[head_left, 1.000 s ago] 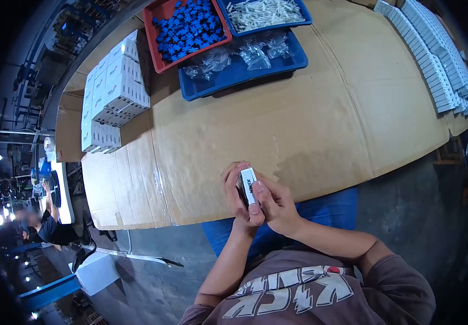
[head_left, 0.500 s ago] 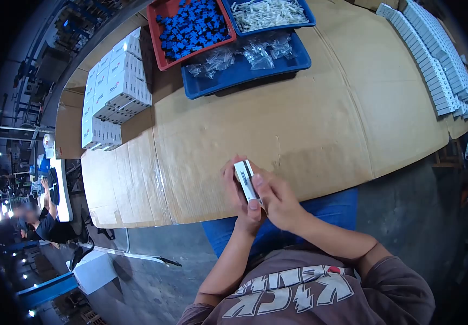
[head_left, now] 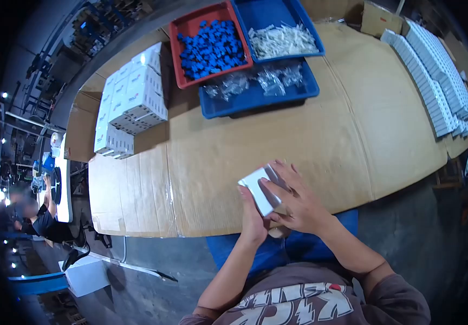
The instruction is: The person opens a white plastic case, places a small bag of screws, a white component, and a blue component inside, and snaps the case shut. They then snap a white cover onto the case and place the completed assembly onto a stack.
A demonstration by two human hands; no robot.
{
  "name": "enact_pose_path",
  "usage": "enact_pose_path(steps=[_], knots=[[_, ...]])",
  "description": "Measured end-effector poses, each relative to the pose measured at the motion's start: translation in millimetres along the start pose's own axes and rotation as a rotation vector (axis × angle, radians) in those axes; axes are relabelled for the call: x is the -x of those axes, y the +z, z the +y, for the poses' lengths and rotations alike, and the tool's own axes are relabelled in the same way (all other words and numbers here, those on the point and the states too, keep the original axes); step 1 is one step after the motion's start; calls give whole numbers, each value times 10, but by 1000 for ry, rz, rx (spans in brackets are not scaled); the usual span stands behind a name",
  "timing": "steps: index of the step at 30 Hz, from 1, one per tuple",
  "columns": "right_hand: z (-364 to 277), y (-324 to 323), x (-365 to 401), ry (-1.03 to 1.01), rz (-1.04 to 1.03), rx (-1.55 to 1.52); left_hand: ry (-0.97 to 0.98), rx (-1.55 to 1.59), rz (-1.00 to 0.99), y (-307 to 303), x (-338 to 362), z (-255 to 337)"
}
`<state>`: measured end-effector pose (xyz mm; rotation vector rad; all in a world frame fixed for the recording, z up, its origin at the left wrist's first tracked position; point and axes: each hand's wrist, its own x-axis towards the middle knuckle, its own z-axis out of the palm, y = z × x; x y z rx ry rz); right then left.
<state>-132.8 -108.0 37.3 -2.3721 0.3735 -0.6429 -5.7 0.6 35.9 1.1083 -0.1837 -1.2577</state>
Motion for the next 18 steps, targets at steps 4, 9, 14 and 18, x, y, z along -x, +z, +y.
enact_pose_path(steps=[4, 9, 14, 18], knots=[[6, -225, -177, -108, -31, 11, -153, 203, -88, 88, 39, 40], [9, -175, -230, -237, 111, 7, -144, 191, -102, 144, 110, 98], [38, -113, -227, -313, 150, -37, -114, 176, -111, 122, 154, 83], [97, -9, -88, -259, 139, -115, -124, 207, -127, 81, 182, 20]])
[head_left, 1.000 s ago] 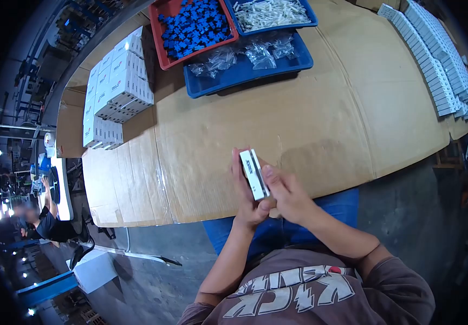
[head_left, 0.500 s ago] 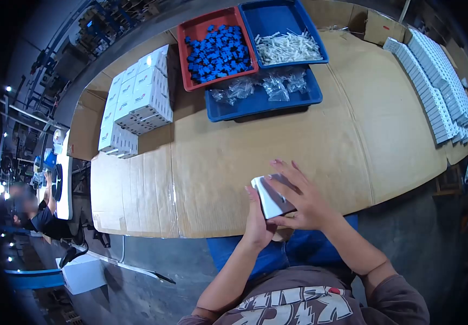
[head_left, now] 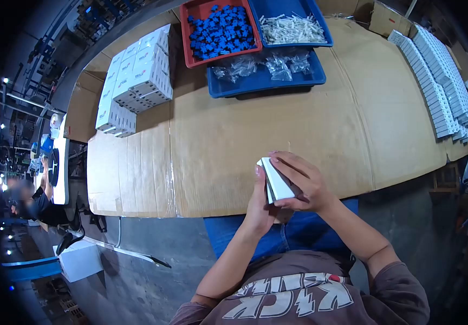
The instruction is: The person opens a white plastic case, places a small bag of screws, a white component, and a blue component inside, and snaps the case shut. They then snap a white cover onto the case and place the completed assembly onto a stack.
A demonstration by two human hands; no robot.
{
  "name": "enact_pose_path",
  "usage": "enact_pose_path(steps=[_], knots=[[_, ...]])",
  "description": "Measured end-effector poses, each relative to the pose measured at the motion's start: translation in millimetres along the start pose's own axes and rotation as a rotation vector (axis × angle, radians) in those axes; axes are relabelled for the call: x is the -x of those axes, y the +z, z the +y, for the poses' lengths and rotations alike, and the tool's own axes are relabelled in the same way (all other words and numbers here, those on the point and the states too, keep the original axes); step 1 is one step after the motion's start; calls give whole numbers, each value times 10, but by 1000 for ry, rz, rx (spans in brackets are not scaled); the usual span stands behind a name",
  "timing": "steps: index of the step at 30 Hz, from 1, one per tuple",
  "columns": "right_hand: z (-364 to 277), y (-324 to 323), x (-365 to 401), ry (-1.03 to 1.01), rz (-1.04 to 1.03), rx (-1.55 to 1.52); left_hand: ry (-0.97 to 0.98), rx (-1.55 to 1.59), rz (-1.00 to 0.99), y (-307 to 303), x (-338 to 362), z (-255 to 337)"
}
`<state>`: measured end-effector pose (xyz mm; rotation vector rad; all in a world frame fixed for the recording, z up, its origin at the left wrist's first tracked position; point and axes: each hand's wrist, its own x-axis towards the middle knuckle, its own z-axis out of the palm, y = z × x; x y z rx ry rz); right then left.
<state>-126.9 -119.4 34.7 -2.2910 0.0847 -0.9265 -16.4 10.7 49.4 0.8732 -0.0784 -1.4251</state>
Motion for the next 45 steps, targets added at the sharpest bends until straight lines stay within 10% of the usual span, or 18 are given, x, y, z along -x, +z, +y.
enact_pose_path(steps=[8, 14, 25, 45], knots=[[18, 221, 154, 641, 254, -793, 1, -67, -134, -208, -160, -147], [-257, 423, -7, 816, 434, -967, 553, -498, 53, -120, -256, -246], [12, 328, 128, 359, 6, -231, 167, -51, 207, -261, -319, 10], [49, 469, 188, 259, 221, 40, 278, -258, 384, -42, -391, -209]])
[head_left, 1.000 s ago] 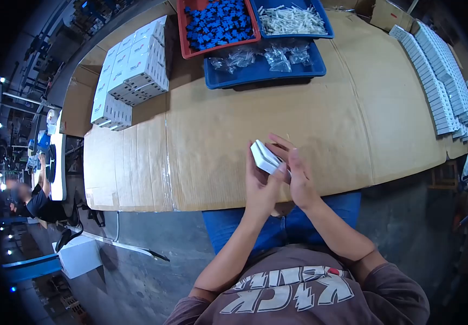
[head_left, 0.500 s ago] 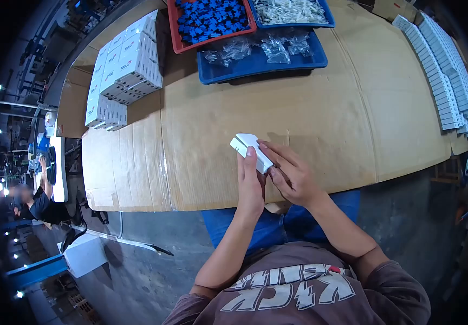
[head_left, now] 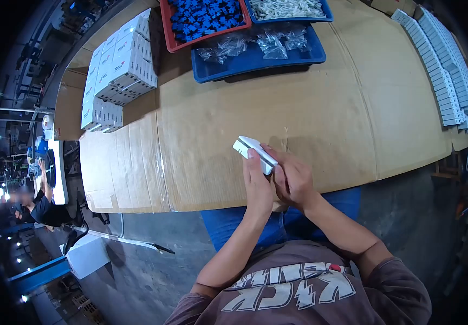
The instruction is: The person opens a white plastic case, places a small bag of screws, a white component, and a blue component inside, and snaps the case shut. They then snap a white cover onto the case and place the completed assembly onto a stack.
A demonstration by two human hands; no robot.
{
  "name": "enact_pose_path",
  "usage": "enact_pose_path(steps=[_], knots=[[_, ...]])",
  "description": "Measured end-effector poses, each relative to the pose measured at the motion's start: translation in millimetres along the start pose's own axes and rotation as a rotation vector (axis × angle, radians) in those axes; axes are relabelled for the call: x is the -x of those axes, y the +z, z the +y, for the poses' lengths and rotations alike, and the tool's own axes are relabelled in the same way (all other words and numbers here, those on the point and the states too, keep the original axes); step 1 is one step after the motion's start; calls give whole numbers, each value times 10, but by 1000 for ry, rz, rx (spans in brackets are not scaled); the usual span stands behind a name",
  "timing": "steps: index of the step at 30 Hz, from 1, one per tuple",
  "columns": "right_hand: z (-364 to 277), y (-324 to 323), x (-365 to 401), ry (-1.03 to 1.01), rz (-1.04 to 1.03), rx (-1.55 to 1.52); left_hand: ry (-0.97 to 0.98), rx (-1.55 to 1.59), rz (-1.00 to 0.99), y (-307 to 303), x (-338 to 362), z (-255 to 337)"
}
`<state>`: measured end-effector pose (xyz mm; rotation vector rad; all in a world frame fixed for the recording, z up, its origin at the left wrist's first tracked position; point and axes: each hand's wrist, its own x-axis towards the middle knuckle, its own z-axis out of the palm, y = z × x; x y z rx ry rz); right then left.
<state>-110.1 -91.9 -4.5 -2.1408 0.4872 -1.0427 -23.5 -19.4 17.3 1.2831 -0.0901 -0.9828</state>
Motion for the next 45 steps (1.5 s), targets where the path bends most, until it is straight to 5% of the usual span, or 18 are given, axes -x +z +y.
enact_pose_path(steps=[7, 10, 14, 19, 22, 25, 28, 32, 45], knots=[[-66, 47, -81, 143, -108, -249, 149, 66, -1, -101, -130, 91], [2, -25, -123, 251, -149, -644, 276, -62, -177, -253, -193, 184], [154, -65, -91, 755, -168, -1008, 589, -527, -305, -328, -195, 241], [47, -171, -168, 982, -237, -1068, 615, -756, -422, -411, -247, 212], [51, -138, -174, 919, -181, -1025, 699, -739, -411, -408, -211, 229], [65, -3, -97, 778, -115, -947, 295, -161, -405, -395, -219, 102], [-38, 13, -76, 724, -165, -826, 176, -194, -312, -318, -204, 129], [-123, 61, -96, 264, -80, -281, 310, -40, -263, -241, -239, 87], [-264, 192, 38, 176, -39, -223, 436, -61, -284, -218, -201, 60]])
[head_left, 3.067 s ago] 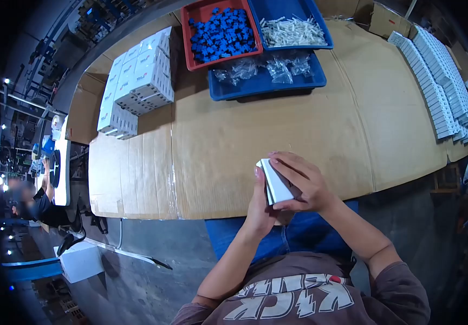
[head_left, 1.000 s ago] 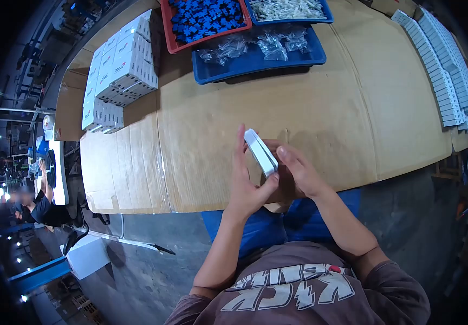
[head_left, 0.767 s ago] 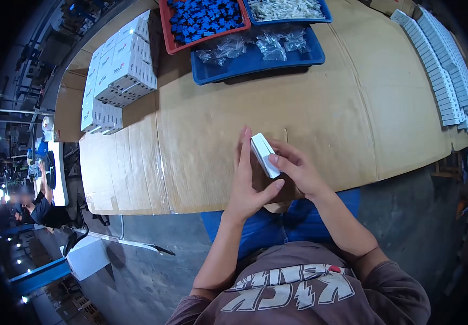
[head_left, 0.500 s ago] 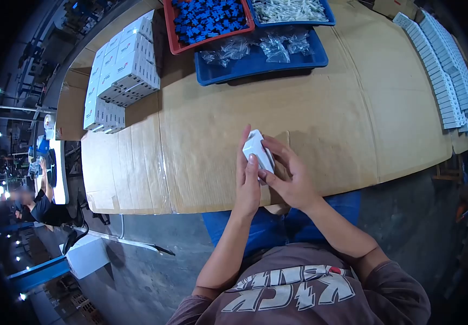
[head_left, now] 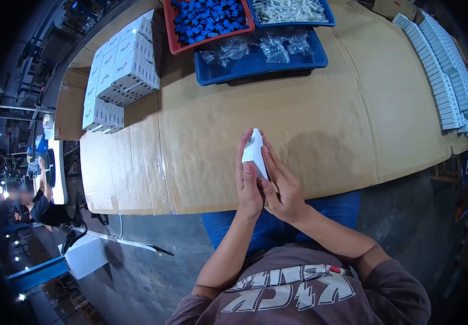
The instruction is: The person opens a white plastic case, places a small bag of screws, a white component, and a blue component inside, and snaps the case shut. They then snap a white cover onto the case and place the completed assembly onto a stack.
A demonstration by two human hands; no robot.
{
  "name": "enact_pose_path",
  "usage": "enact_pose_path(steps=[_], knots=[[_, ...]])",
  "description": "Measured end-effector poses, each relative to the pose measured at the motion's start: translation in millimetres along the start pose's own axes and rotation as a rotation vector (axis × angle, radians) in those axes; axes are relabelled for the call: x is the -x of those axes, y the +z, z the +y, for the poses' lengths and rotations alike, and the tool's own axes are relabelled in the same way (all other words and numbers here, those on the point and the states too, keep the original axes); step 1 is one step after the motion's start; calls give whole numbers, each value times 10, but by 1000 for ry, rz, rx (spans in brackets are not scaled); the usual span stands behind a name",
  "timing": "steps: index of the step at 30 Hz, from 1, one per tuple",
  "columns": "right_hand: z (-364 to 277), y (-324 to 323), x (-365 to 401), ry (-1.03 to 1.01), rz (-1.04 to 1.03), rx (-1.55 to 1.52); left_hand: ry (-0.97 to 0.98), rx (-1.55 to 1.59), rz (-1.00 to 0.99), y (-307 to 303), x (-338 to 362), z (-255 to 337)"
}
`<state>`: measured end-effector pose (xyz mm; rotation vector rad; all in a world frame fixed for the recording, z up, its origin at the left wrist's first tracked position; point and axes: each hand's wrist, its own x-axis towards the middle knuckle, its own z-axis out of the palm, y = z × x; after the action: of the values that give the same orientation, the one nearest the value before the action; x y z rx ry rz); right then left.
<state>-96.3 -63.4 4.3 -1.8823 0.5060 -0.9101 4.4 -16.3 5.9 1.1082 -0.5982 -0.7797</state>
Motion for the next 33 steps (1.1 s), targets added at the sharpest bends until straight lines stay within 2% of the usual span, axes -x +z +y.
enact_pose_path(steps=[4, 14, 18, 21, 22, 25, 29, 33], knots=[[1, 78, 67, 11, 83, -5, -16, 23, 5, 21, 19, -59], [-49, 207, 130, 76, 71, -160, -18, 100, 87, 5, 85, -82], [-15, 133, -2, 101, -1, -486, -20, 225, 130, -57, 53, 56], [32, 208, 47, 444, 141, -669, 124, -5, 115, -99, 43, 115], [65, 200, 39, 619, 146, -803, 184, -102, 96, -91, 45, 122], [50, 29, -44, 717, 39, -982, 205, -163, -77, -116, 81, 193], [-70, 38, -6, 748, 96, -1003, 322, -391, -198, -188, 76, 73], [-93, 61, 25, 692, 134, -970, 432, -585, -142, -144, 117, 96]])
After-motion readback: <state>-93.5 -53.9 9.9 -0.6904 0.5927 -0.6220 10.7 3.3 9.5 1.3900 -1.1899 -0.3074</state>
